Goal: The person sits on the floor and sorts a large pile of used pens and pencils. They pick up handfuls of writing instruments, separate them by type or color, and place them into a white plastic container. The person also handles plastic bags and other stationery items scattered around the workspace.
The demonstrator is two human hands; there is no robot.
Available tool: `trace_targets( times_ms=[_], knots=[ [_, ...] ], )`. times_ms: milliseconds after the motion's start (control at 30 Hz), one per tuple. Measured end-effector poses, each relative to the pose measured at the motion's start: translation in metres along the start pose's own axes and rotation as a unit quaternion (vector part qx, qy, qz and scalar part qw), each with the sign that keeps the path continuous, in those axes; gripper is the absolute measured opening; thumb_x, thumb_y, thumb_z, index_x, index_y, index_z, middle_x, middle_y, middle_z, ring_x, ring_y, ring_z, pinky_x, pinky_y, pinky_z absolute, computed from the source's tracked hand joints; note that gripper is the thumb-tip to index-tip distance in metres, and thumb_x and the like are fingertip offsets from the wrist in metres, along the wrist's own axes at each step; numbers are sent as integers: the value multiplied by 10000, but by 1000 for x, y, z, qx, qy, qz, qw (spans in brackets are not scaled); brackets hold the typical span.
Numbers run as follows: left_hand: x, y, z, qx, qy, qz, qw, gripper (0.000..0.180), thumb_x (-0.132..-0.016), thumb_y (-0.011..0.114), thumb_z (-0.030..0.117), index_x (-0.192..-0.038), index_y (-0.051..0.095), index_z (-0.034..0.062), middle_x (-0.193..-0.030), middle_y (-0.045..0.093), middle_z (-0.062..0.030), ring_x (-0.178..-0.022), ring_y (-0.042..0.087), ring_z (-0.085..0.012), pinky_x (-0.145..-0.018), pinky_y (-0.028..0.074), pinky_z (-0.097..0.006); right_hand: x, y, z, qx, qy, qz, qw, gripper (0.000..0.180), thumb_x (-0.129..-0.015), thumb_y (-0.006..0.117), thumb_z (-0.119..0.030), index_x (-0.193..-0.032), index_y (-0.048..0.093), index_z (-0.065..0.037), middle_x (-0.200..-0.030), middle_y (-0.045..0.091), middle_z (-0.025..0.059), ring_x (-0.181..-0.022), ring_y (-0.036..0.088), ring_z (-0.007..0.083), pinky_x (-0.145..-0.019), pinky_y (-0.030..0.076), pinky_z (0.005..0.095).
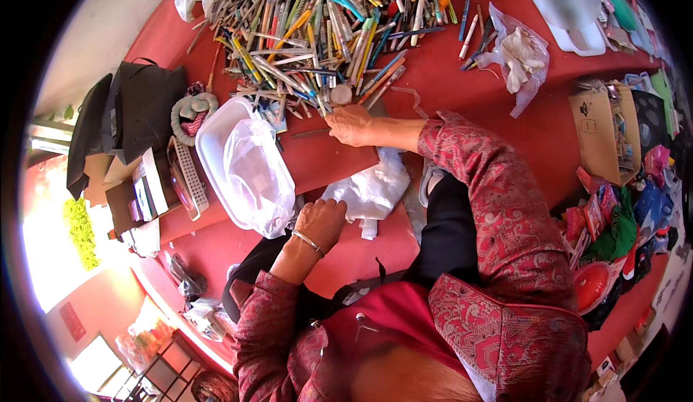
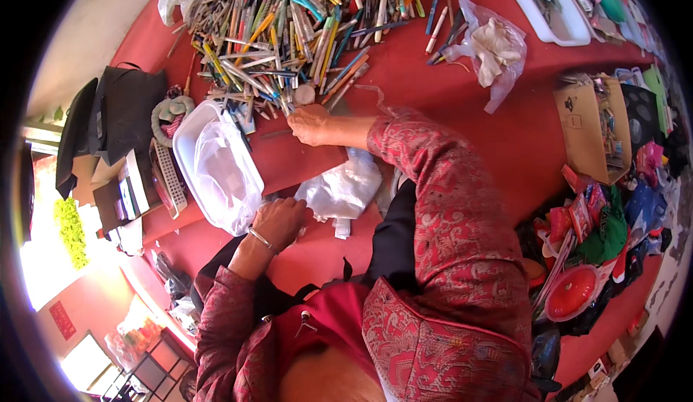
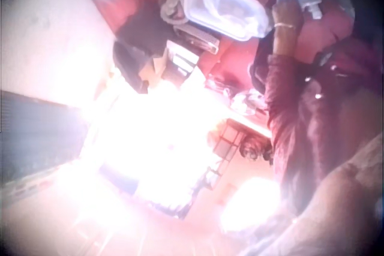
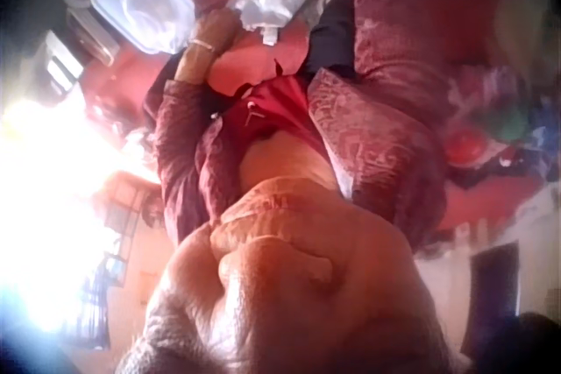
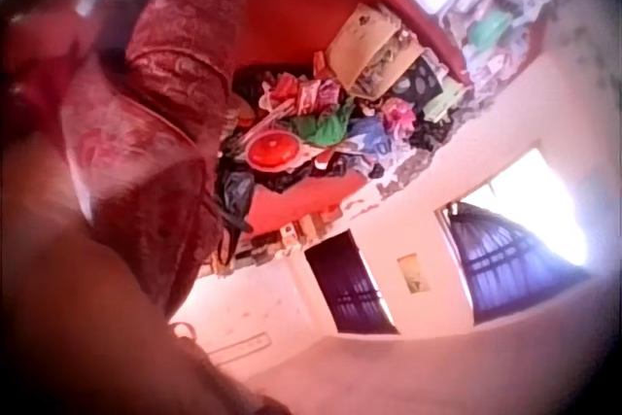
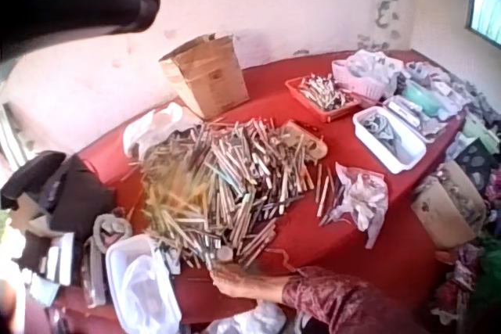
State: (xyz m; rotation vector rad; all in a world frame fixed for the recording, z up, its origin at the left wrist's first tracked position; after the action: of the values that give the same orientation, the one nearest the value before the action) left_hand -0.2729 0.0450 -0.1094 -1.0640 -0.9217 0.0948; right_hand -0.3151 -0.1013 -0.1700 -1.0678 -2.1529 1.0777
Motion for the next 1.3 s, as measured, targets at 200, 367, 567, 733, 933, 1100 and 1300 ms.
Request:
trace_targets(
  times_ms=[200,367,567,733,933,1100,1300],
  knots=[
    [1,-5,-5,28,-10,17,999,280,-683,615,168,-908,499,49,-868,538,-127,-832,542,-295,-723,444,-384,37,-50,21,6,85,152,985,287,-703,535,-85,-989,521,-88,-986,514,90,-704,576,247,-508,471,336],
    [2,16,-27,0,-71,29,997,464,-694,612,192,-1106,446,59,-1064,474,-132,-950,493,-292,-776,426,-383,53,-78,61,144,38,206,967,363,-670,517,-25,-1028,521,-85,-972,521,58,-812,509,233,-690,456,347],
    [4,13,-12,-3,-38,-7,999,276,-738,530,158,-991,490,54,-900,538,-94,-889,528,-254,-736,438,-383,42,-71,68,337,-28,160,927,85,-710,496,-144,-756,533,-84,-803,510,68,-826,479,205,-636,422,340],
    [8,16,-11,-32,-29,8,999,207,-751,502,154,-935,507,58,-860,544,-85,-859,535,-231,-714,431,-357,41,-66,74,302,-41,101,947,71,-673,519,-102,-730,545,-69,-807,503,103,-814,488,236,-647,431,360],
    [14,9,-7,-39,-27,46,998,199,-727,509,158,-901,519,62,-806,543,-79,-785,542,-229,-692,411,-348,57,-108,68,242,-12,159,957,104,-736,527,-156,-777,546,-62,-815,483,105,-842,486,268,-633,437,363],
    [21,8,-2,-31,-14,86,996,170,-719,505,159,-854,527,60,-768,542,-69,-752,548,-227,-686,403,-359,47,-163,83,-95,116,305,940,295,-812,503,-280,-829,516,14,-580,544,180,-548,552,335,-519,412,422],
    [20,-1,1,0,-21,61,998,141,-686,531,143,-788,551,48,-754,565,-86,-737,563,-229,-660,410,-360,-41,-152,40,-134,198,154,959,409,-693,623,-372,-786,592,25,-597,566,192,-588,581,305,-567,447,385]
  ],
)
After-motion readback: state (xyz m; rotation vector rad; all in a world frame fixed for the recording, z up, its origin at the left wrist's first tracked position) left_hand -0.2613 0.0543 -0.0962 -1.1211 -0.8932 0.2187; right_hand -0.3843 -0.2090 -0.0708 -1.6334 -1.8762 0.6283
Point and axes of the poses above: each hand's wrist, its own x-axis away from the middle knuckle, its own y-axis out of the palm, z = x × y, the point moved 10 cm from there along -x, towards the middle knuckle
